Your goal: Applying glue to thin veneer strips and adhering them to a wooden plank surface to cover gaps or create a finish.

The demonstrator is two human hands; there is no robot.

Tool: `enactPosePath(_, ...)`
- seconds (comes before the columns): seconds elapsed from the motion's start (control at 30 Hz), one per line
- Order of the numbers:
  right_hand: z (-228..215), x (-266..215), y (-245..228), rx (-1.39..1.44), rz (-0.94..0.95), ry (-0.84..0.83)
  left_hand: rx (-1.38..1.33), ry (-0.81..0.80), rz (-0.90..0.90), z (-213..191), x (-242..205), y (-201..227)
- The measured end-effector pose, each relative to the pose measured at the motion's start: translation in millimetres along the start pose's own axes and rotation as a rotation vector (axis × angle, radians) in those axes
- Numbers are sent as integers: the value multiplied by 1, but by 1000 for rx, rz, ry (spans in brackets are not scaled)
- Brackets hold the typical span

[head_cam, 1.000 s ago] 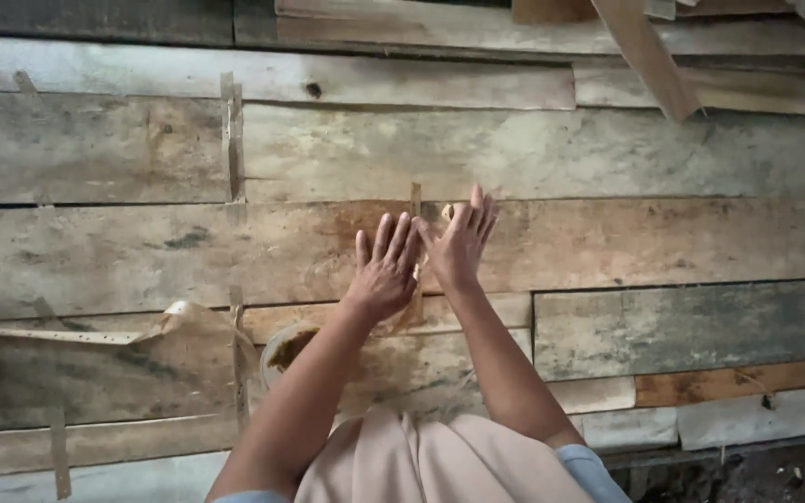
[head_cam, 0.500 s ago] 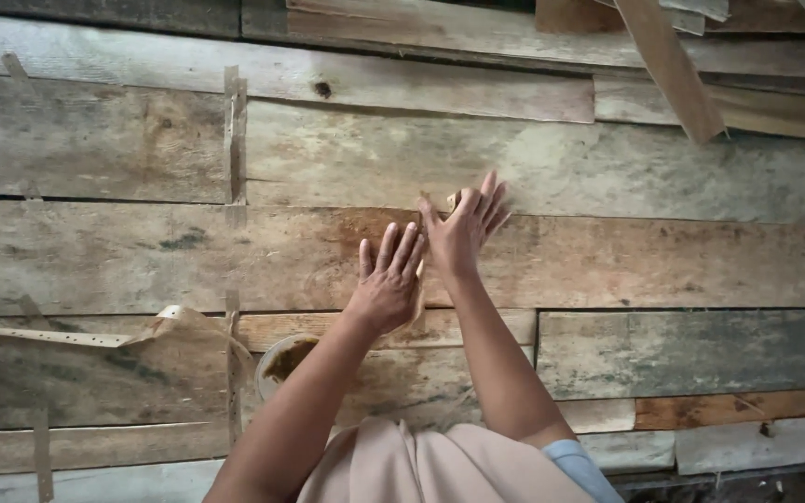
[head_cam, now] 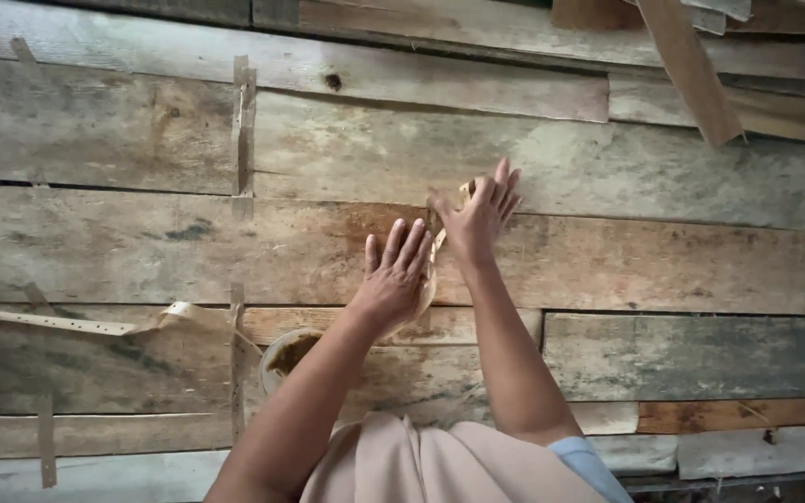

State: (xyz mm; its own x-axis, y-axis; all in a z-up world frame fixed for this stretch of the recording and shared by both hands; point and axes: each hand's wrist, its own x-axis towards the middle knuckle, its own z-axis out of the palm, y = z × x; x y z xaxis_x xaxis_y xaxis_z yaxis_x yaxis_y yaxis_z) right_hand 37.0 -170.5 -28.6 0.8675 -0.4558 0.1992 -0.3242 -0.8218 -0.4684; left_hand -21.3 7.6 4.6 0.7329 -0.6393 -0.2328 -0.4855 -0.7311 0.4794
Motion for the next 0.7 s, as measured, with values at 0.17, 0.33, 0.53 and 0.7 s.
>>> enactPosePath(0.17, -22, -19, 5, 32, -102, -75, -20, -80, -10, -7, 2, -3)
enactPosePath(0.33, -26, -34, 14, 15, -155, -94, -29, -89, 12, -4, 2, -8)
enactPosePath(0.53, -64, -38, 0, 157, -299, -28, -114, -122, 2, -15, 3, -6)
enactPosePath(0.7, -130, -41, 13, 1486, 674, -357, -105, -154, -25, -12, 4, -6)
